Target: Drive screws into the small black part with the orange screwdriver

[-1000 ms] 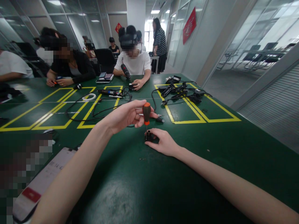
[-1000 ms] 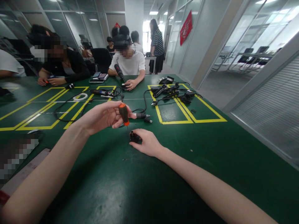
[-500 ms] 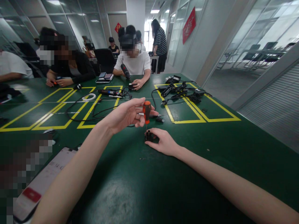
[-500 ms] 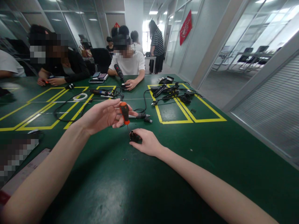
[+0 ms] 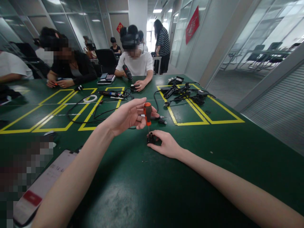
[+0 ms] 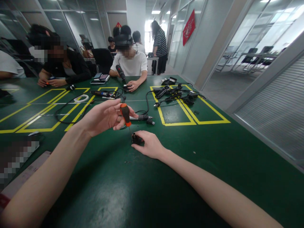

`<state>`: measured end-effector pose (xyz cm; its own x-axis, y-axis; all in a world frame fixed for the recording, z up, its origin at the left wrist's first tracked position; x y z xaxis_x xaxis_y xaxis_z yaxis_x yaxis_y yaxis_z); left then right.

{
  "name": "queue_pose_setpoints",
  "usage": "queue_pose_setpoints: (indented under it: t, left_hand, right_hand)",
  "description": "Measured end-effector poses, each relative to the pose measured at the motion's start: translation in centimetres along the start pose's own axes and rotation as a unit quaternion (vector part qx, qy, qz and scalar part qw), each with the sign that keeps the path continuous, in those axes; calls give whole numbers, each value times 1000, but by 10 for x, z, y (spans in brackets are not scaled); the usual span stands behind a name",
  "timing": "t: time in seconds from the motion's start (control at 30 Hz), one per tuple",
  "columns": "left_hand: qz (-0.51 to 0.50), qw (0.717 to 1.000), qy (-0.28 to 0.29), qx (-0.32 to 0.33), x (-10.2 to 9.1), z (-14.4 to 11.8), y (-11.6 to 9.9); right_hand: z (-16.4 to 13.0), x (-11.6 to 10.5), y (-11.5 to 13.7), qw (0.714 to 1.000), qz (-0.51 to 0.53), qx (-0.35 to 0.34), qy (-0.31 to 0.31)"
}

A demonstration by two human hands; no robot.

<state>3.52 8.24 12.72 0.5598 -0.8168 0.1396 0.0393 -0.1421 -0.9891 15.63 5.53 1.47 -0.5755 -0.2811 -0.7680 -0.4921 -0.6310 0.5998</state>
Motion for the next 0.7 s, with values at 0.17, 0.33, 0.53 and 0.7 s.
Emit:
queue_pose_setpoints:
  t: [0.17, 0.33, 0.53, 0.7]
  left_hand:
    - [-8, 1000, 1, 7, 0, 0, 0]
    - [9, 1000, -13, 10, 2, -1, -2]
    - [-1, 1000, 4, -5, 1, 0, 1]
    - [-3, 1000, -4, 6, 1, 0, -1]
  right_hand:
    - [-1, -1, 0, 1000, 3, 0, -3]
    - [0, 0, -1, 1000, -3, 1, -5]
    - [0, 0, -1, 1000, -1, 3, -4]
    - [0, -1, 0, 1000, -2, 3, -4]
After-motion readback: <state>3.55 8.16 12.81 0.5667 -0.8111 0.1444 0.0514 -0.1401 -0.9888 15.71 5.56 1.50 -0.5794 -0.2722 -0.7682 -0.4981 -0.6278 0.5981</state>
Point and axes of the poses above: each hand's wrist, its own z-axis towards the middle knuckle, its own x-axis out of the palm, y = z × x, the point moved 8 cm from there along z, towards the middle knuckle, and after that the axes turned 15 degrees about y, right-handed, at the moved point
